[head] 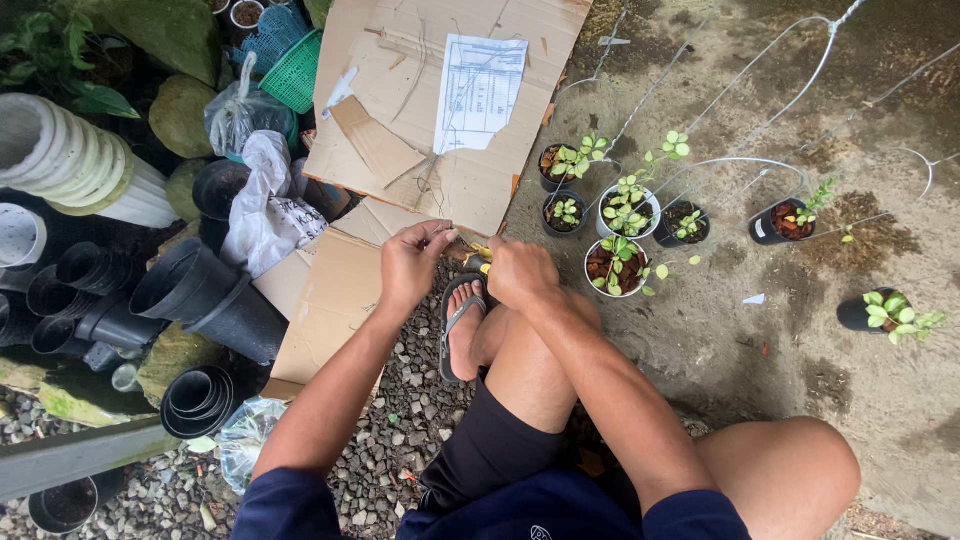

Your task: The person sits on the ground and uses pliers to cut and bend metal wire into hooks. They then attach the hooks to existing wire structures, twisting the wire to secure them in place.

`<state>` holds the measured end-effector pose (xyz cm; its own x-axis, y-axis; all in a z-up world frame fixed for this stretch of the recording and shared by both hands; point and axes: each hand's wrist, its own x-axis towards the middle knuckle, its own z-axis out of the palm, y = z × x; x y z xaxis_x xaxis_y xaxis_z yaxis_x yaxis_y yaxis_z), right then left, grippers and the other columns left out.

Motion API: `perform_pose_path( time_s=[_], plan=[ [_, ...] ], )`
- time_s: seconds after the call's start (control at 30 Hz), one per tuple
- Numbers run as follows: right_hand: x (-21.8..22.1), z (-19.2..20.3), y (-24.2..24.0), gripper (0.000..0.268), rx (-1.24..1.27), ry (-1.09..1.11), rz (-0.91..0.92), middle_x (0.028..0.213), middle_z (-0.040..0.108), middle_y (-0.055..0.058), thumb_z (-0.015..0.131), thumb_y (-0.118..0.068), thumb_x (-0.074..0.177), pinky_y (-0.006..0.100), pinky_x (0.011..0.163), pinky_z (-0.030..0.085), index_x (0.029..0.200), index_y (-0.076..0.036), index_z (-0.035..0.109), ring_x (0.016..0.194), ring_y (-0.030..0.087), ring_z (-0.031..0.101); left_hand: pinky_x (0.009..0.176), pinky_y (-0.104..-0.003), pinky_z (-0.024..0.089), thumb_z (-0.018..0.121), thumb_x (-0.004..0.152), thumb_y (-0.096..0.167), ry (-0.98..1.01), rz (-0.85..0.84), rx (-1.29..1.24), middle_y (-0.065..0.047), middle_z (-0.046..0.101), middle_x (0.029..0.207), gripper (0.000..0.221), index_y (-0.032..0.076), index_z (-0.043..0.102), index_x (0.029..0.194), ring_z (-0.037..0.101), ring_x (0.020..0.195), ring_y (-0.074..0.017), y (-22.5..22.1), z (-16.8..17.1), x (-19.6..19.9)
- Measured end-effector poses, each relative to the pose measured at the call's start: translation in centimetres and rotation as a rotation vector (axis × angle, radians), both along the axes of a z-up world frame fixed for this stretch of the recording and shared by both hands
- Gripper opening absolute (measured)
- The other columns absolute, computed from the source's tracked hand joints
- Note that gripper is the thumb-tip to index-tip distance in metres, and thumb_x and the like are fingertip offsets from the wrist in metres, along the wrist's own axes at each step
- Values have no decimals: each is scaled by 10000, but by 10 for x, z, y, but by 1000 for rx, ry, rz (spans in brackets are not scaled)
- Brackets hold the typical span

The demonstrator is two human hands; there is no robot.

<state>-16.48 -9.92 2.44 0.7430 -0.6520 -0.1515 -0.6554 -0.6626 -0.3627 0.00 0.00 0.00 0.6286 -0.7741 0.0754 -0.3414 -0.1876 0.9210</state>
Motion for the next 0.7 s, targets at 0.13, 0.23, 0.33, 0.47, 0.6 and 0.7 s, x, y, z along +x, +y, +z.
perform_pose_path(
  time_s=[0.13,0.23,0.33,0.47,0.6,0.7],
  plan=[
    [-1,-11,-1,269,-53,-38,14,963,735,207,602,-71,845,489,766,583,1101,-20,667,844,361,744,725,-253,582,804,896,68,351,-119,-64,-105,784,903,177,-55,758,1014,700,780,-103,-3,-7,17],
    [1,-11,-2,273,-55,-30,37,934,725,217,590,-37,833,492,729,581,1096,6,649,794,355,745,735,-246,593,796,883,49,415,-139,-82,-100,782,892,165,-71,747,986,719,776,-100,-5,-9,22],
    [3,-7,-1,284,-25,-43,42,900,728,218,636,-125,871,492,721,580,1114,23,620,783,360,743,728,-247,589,784,894,50,367,-115,-71,-98,785,878,153,-64,751,990,723,763,-105,-5,-9,24],
    [3,-4,1,510,-30,-162,57,879,715,243,754,-392,882,503,707,573,1089,53,615,786,397,726,708,-251,575,783,897,44,376,-74,-89,-101,785,870,150,-65,758,997,711,752,-113,-7,-8,23],
    [2,-14,1,491,-108,-199,121,947,685,237,746,-445,905,512,683,571,951,43,714,786,399,717,695,-247,567,780,898,50,365,-63,-55,-95,776,851,146,-59,752,992,725,738,-113,-13,-4,19],
    [1,-29,-2,410,-88,-222,96,965,671,201,715,-382,946,521,774,545,934,26,746,866,376,696,667,-252,561,767,911,58,403,-97,-40,-95,771,839,139,-62,741,976,747,718,-124,-20,-1,21]
  ],
)
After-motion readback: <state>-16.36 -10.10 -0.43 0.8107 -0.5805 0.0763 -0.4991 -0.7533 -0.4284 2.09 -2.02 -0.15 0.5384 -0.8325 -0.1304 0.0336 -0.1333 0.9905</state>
